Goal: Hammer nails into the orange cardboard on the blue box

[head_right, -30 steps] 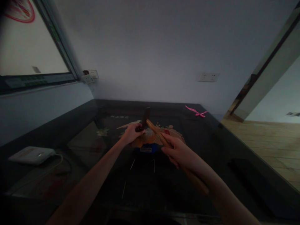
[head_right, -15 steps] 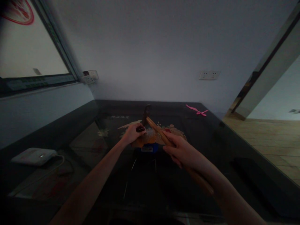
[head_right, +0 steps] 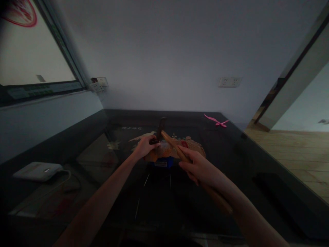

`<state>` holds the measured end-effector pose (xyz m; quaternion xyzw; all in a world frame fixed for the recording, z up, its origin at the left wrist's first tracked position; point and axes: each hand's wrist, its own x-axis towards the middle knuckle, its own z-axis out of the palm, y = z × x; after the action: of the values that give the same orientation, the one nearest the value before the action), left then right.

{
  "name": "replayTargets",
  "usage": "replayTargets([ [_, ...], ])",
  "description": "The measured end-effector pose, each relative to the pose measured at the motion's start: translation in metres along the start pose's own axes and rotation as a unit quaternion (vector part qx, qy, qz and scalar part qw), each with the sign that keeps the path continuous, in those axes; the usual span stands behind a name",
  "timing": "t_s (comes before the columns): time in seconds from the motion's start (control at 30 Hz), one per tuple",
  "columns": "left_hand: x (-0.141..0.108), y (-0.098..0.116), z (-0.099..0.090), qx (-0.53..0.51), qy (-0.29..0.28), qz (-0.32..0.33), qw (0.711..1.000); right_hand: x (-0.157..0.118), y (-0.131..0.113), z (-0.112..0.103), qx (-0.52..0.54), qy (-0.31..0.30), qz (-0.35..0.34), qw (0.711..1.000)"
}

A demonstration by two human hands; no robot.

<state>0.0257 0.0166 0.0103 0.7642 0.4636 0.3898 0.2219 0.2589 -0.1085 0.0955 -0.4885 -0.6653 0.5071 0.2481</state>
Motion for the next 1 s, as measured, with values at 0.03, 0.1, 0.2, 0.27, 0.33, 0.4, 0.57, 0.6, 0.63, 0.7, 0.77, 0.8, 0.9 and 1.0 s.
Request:
replayTargets([
  [0.03,0.000,0.001,0.000,0.007,0.002,-0.004,1.000,0.001,0.001,0.000,-0.004,-0.006,0.004,1.000],
  [0.1,0.000,0.002,0.000,0.016,0.006,-0.009,1.000,0.002,0.004,0.000,-0.008,-0.015,0.007,1.000],
  [0.2,0.000,0.001,0.001,0.006,0.005,-0.006,1.000,0.002,0.006,-0.003,0.010,-0.006,-0.002,1.000],
  [0.27,0.000,-0.001,0.001,-0.007,0.003,0.004,1.000,0.000,0.009,-0.004,0.038,0.006,-0.015,0.999],
  [0.33,0.000,-0.002,0.001,-0.016,0.003,0.016,1.000,0.000,0.016,-0.005,0.082,0.018,-0.034,0.996],
  [0.4,0.000,-0.002,0.000,-0.025,0.001,0.029,0.999,0.002,0.027,-0.004,0.137,0.029,-0.057,0.988],
  [0.57,-0.001,0.001,-0.005,-0.055,-0.017,0.041,0.997,0.014,0.061,0.001,0.272,0.063,-0.084,0.956],
  [0.6,0.000,0.002,-0.006,-0.067,-0.019,0.039,0.997,0.015,0.066,0.001,0.290,0.072,-0.083,0.951],
  [0.63,0.000,0.005,-0.008,-0.078,-0.020,0.037,0.996,0.017,0.069,0.001,0.302,0.081,-0.082,0.946],
  [0.7,0.001,0.011,-0.015,-0.089,-0.009,0.039,0.995,0.017,0.072,-0.002,0.316,0.092,-0.084,0.941],
  [0.77,-0.002,0.021,-0.024,-0.075,0.028,0.049,0.996,0.016,0.073,-0.004,0.323,0.100,-0.089,0.937],
  [0.8,-0.006,0.026,-0.030,-0.061,0.061,0.056,0.995,0.016,0.072,-0.005,0.325,0.104,-0.092,0.935],
  [0.9,-0.030,0.046,-0.048,-0.001,0.168,0.056,0.984,0.015,0.072,-0.006,0.330,0.110,-0.099,0.932],
  [1.0,-0.066,0.064,-0.058,0.046,0.183,0.042,0.981,0.016,0.072,-0.005,0.333,0.107,-0.097,0.932],
])
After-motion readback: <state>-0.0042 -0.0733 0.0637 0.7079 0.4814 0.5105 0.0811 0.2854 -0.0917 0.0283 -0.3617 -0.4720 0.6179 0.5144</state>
